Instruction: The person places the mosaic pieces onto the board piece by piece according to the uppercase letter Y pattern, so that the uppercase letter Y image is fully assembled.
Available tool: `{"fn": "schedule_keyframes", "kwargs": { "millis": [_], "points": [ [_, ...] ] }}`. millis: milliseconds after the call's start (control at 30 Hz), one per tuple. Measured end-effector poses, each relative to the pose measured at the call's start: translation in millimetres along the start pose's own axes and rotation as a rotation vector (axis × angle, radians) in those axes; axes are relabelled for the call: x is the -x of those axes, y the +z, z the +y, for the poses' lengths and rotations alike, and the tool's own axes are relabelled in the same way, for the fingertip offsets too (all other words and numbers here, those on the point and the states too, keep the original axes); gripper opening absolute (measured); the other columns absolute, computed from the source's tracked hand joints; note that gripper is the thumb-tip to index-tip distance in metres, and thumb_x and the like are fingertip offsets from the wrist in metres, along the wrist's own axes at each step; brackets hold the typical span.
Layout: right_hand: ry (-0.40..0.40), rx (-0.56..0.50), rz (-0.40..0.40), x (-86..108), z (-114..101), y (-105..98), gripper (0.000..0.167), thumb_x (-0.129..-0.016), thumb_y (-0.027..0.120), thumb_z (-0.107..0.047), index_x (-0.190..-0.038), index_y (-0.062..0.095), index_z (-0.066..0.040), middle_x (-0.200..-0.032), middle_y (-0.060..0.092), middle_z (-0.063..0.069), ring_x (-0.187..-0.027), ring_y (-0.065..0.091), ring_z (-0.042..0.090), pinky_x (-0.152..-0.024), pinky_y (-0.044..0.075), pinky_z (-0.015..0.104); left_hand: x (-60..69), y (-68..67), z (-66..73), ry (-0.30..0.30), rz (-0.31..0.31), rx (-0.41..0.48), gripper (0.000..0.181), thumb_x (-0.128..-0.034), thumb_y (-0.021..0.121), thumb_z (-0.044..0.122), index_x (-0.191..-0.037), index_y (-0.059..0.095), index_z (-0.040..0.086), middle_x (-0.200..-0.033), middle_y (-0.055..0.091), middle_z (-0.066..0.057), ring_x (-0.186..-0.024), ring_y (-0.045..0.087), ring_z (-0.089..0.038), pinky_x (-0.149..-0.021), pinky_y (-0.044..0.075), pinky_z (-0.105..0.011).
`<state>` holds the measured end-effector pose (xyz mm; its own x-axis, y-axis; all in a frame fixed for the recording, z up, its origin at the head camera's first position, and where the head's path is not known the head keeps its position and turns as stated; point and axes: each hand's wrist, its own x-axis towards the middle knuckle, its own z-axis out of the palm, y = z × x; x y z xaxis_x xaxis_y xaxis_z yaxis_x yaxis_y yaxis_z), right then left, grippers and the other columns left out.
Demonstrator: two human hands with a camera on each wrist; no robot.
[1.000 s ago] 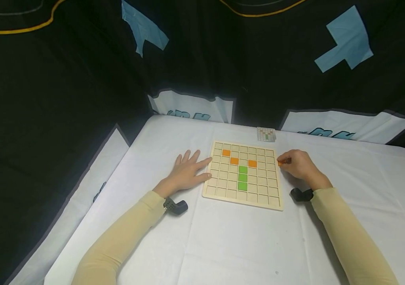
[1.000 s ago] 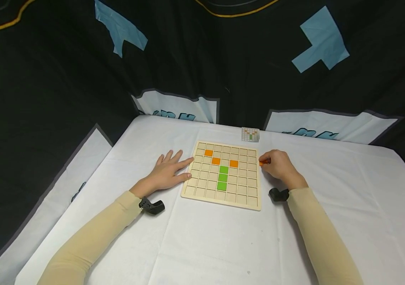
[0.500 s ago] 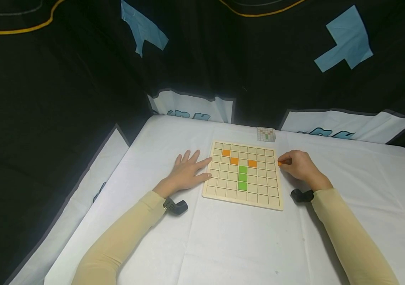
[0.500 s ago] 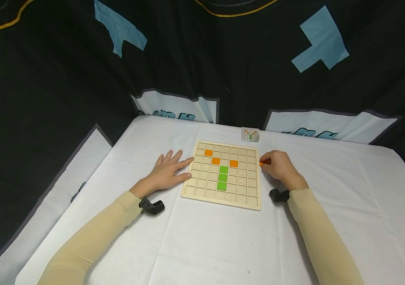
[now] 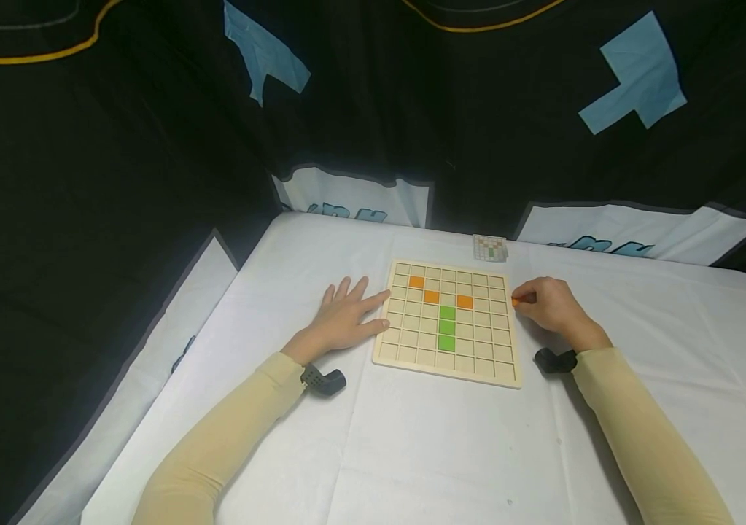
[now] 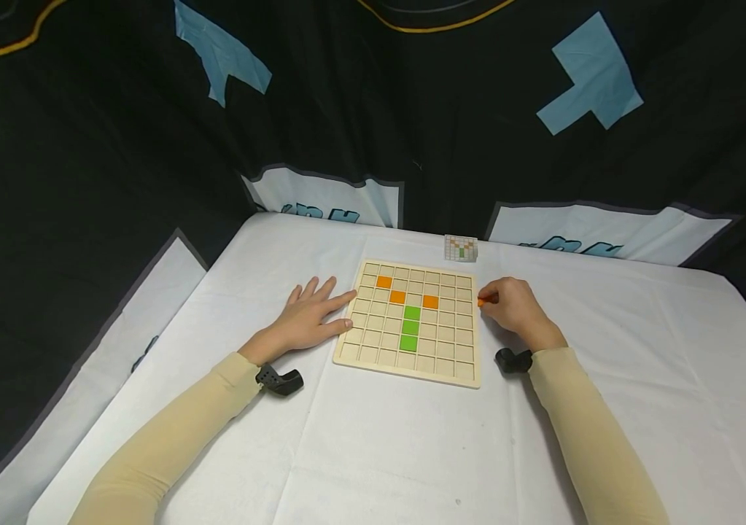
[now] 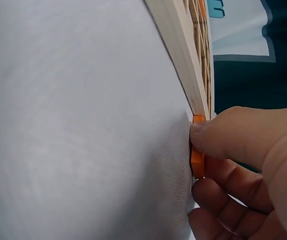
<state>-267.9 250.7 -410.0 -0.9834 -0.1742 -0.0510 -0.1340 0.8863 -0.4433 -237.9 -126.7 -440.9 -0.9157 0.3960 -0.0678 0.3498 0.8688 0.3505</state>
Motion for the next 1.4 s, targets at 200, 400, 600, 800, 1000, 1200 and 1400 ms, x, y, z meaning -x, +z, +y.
{"fn": "schedule_keyframes", "kwargs": {
  "millis": [200, 400, 600, 800, 1000, 1200, 1400],
  "points": [
    [-0.013, 0.005, 0.012, -2.1, 0.0, -2.7, 0.028, -0.09, 0.068, -0.004, -0.115, 0.073, 0.007, -0.116, 0.069, 0.027, -0.095, 0.057, 0.032, -0.083, 0.052, 0.042, 1.0, 0.0, -0.4, 0.003, 0.005, -0.001, 0.068, -0.0999, 0.047, 0.059, -0.16, 0.033, 0.032, -0.171, 0.014, -0.018, -0.158, 0.003, -0.049, -0.126, 0.001, -0.067],
    [-0.012, -0.01, 0.0, -7.5, -6.2, -5.6, 0.029, -0.092, 0.069, -0.008, -0.117, 0.072, 0.006, -0.119, 0.067, 0.026, -0.098, 0.055, 0.032, -0.083, 0.05, 0.04, 2.0, -1.3, -0.4, -0.001, 0.004, 0.003, 0.068, -0.1, 0.047, 0.059, -0.16, 0.033, 0.031, -0.172, 0.013, -0.018, -0.158, 0.003, -0.049, -0.126, 0.001, -0.067],
    [-0.026, -0.029, -0.024, -12.3, -16.7, -5.0, 0.029, -0.093, 0.067, -0.007, -0.119, 0.073, 0.004, -0.12, 0.067, 0.024, -0.1, 0.054, 0.032, -0.085, 0.049, 0.04, 1.6, -0.8, -0.5, 0.0, 0.003, 0.006, 0.067, -0.1003, 0.047, 0.059, -0.16, 0.033, 0.031, -0.172, 0.013, -0.018, -0.158, 0.003, -0.049, -0.126, 0.001, -0.067],
    [-0.077, -0.033, -0.024, -16.9, -26.8, -1.2, 0.027, -0.093, 0.068, -0.006, -0.117, 0.074, 0.005, -0.115, 0.069, 0.023, -0.095, 0.055, 0.029, -0.082, 0.049, 0.038, 0.6, -0.1, -0.9, 0.003, 0.005, -0.001, 0.068, -0.1003, 0.046, 0.06, -0.16, 0.033, 0.032, -0.171, 0.014, -0.018, -0.158, 0.003, -0.049, -0.125, 0.002, -0.068],
    [-0.133, -0.042, -0.017, -20.7, -33.2, 2.6, 0.026, -0.091, 0.069, -0.005, -0.115, 0.074, 0.006, -0.116, 0.071, 0.024, -0.094, 0.056, 0.029, -0.083, 0.05, 0.039, 1.9, -2.0, 0.4, 0.013, 0.006, 0.006, 0.067, -0.1002, 0.047, 0.059, -0.16, 0.033, 0.031, -0.171, 0.014, -0.019, -0.157, 0.004, -0.05, -0.125, 0.002, -0.069],
    [-0.156, -0.035, -0.024, -26.1, -36.2, 7.9, 0.026, -0.091, 0.069, -0.004, -0.115, 0.074, 0.006, -0.114, 0.072, 0.024, -0.095, 0.057, 0.029, -0.085, 0.052, 0.041, 1.0, -0.6, -0.5, 0.012, 0.006, 0.016, 0.068, -0.1001, 0.047, 0.058, -0.16, 0.034, 0.031, -0.171, 0.014, -0.02, -0.157, 0.004, -0.051, -0.125, 0.002, -0.069],
    [-0.168, -0.017, -0.022, -29.7, -38.8, 11.9, 0.029, -0.087, 0.067, 0.0, -0.114, 0.073, 0.008, -0.113, 0.072, 0.024, -0.093, 0.059, 0.029, -0.084, 0.053, 0.042, 0.5, 0.0, -0.8, 0.008, -0.001, 0.0, 0.068, -0.1004, 0.047, 0.06, -0.161, 0.032, 0.033, -0.171, 0.014, -0.019, -0.157, 0.004, -0.05, -0.125, 0.002, -0.068]
  ]
}}
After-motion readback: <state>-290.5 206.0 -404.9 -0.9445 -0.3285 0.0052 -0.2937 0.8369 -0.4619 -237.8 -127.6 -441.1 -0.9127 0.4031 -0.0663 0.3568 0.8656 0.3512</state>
